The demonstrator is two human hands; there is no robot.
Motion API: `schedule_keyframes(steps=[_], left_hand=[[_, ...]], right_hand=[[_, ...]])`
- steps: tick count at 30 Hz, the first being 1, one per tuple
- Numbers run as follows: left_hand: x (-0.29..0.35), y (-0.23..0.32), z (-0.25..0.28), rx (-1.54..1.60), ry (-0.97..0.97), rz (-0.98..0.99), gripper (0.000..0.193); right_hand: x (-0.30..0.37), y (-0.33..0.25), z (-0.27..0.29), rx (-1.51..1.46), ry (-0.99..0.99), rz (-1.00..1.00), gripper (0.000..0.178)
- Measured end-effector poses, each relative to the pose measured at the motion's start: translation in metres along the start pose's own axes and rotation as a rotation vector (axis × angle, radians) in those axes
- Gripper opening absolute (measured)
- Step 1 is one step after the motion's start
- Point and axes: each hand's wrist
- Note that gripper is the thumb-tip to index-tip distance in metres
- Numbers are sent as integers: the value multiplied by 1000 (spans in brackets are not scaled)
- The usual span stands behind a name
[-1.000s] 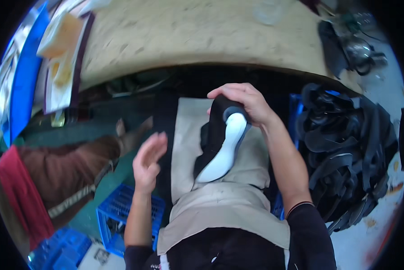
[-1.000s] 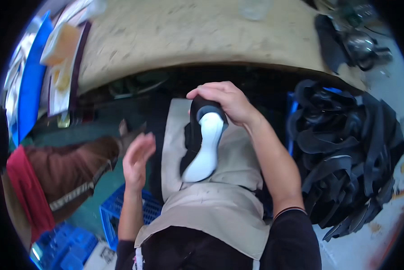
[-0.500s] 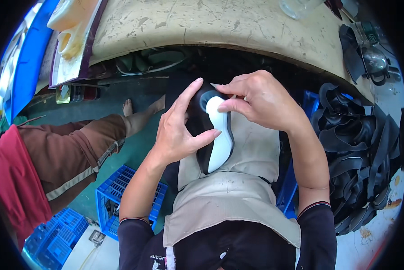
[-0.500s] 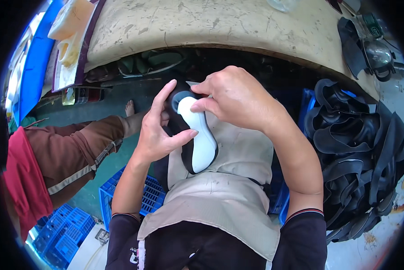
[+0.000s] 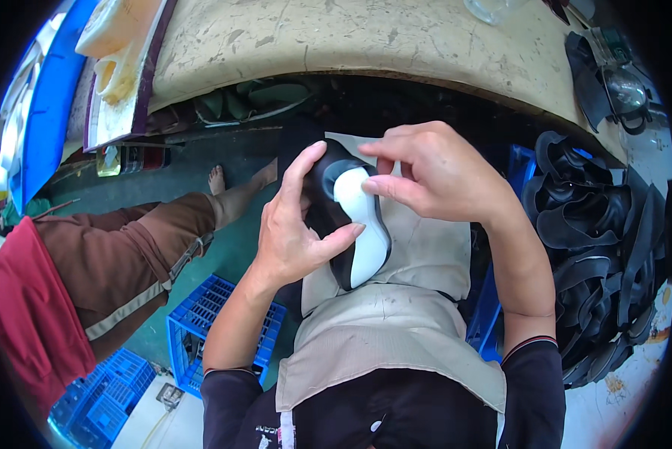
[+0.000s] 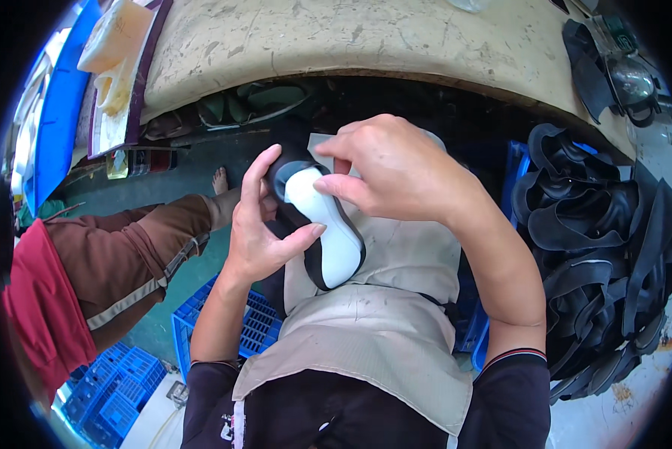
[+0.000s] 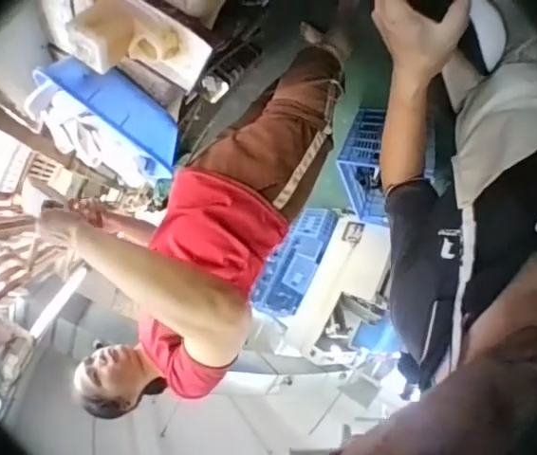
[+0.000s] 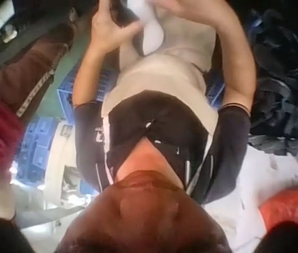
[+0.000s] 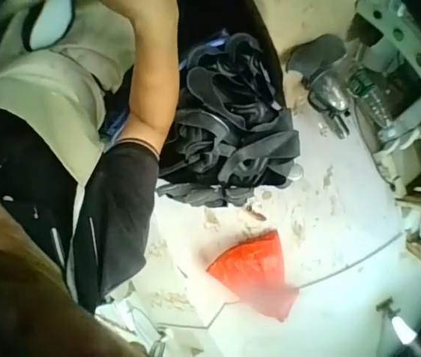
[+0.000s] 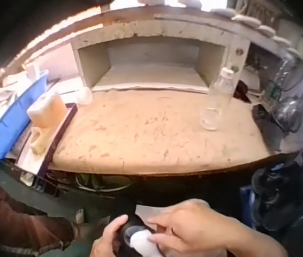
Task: Apply glue to shoe soles and uppers and press them together to assemble shoes.
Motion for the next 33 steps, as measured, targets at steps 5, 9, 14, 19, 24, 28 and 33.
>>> schedule_keyframes(steps=[5, 9, 14, 19, 24, 28, 33], left_hand=[[-2, -3, -3, 81, 26, 20, 98], [1, -9, 1, 138, 31, -23, 98], [14, -15, 11, 224, 55, -180, 100], [15, -4, 6, 151, 101, -245, 101], [13, 3, 0, 2, 97, -303, 100], [10, 4, -5, -91, 93, -283, 98], [5, 4, -11, -70, 95, -187, 97]], right_hand=[[1, -6, -5, 214, -15, 37, 9], [14, -29, -19, 502, 47, 55, 10], [22, -48, -12, 249, 134, 134, 21], [15, -56, -2, 292, 149, 101, 27], [12, -64, 16, 437, -115, 64, 25], [13, -63, 20, 522, -244, 62, 19], [19, -65, 8, 654, -164, 13, 11]])
Point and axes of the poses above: each hand's wrist, its own x-axis away from the middle knuckle, its own z-axis out of the back of the hand, y = z × x, and after that the axes turned 12 degrees about -y, right-handed
